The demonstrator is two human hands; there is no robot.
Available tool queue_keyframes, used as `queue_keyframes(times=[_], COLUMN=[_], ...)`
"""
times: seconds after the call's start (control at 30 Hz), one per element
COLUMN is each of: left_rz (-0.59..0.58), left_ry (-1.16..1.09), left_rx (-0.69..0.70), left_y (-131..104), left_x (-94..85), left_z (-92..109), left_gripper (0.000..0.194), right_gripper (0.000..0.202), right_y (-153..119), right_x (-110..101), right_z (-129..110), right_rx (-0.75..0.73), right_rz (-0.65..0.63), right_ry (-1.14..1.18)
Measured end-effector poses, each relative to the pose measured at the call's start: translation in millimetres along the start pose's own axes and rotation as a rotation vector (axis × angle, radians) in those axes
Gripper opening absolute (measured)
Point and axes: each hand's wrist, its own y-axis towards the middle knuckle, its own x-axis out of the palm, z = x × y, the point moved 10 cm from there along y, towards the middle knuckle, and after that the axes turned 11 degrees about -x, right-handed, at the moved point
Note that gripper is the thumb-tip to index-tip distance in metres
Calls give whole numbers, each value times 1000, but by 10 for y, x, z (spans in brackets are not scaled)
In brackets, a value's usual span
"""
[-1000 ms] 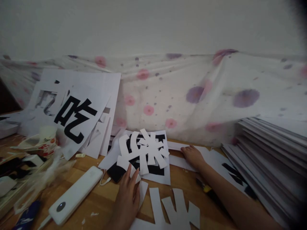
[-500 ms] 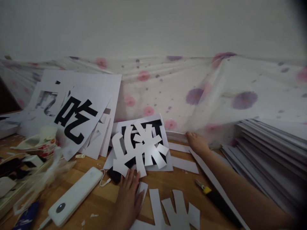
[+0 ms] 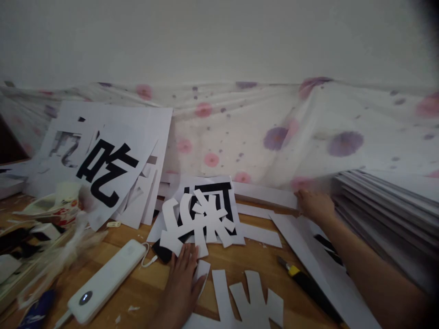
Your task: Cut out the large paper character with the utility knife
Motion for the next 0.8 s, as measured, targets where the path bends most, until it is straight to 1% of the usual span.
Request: queue_keyframes(times=[0.1,0.23,0.4,0.5,0.57,0.67,0.8], left_rz=[-14,-44,-22,-34,-18,19,101], left_ry=[10,15,36,56,46,-2,-115], left_rx=[-18,-25,-15,-28,-33,-36,-46], left_y=[3,15,29,35,38,45,61], left_x=[35,67,34,32,8,-32,-109], left_z=[-24,-35,-11,0,5,0,-30], left_gripper=[56,55,51,49,49,48,45], right_gripper=[26,26,43,43,39,34,31], right_y=[-176,-494,-929,-1119,-1205,-1323,-1498], right_x=[-78,-205,-328,-360,-365,-311,-72], right_z=[166,327,589,690,689,591,390], right_rx=[37,121,293,337,312,228,117], right_rz=[32,98,176,184,175,154,135], right_ry=[-40,-68,-72,-57,-27,52,217])
